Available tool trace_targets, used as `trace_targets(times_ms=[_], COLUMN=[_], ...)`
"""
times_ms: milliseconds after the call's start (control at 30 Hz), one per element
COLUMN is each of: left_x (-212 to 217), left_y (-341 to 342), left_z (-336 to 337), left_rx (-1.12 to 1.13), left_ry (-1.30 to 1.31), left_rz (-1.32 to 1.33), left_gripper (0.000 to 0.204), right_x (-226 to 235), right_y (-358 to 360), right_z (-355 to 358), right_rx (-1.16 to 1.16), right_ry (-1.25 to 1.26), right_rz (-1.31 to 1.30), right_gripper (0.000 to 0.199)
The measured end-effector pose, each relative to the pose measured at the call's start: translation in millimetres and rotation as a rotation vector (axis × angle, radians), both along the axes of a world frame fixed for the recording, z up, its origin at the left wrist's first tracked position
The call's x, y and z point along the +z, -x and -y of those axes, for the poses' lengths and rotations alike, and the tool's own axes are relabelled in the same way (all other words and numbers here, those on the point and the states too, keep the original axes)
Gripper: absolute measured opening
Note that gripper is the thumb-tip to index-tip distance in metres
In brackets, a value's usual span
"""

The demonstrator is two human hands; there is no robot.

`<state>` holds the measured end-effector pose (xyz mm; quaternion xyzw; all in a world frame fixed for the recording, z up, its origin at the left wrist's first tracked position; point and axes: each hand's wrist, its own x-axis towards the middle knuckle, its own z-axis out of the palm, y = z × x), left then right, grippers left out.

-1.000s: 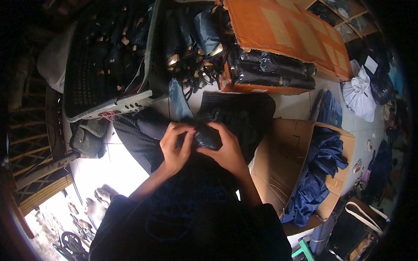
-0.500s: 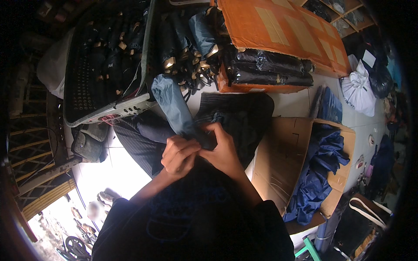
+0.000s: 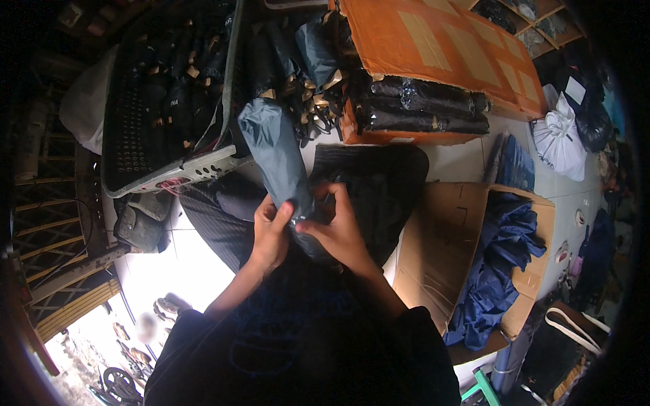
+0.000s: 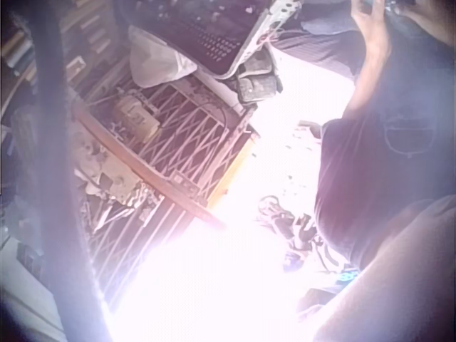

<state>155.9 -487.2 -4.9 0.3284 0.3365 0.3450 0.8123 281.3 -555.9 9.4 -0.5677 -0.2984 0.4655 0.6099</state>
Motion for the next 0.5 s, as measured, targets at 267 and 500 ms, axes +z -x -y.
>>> trace_targets(times_ms=[267, 500], left_x=[2.8, 0.1], left_y=[-1.7, 6.7], left_z=[-18.8, -5.3], left_rx=[0.153, 0.008], left_ry=[0.071, -0.033], left_rz=[-0.051, -0.122], left_gripper=[0.037, 0.047], right_x=[-8.1, -5.5], right_y=[4.8, 7.7], right_z=[11.0, 15.8], right_rx=[0.297, 0.236], right_ry=[0.279, 0.246], right_rz=[-0.188, -0.348], right_gripper=[0.05, 0.049])
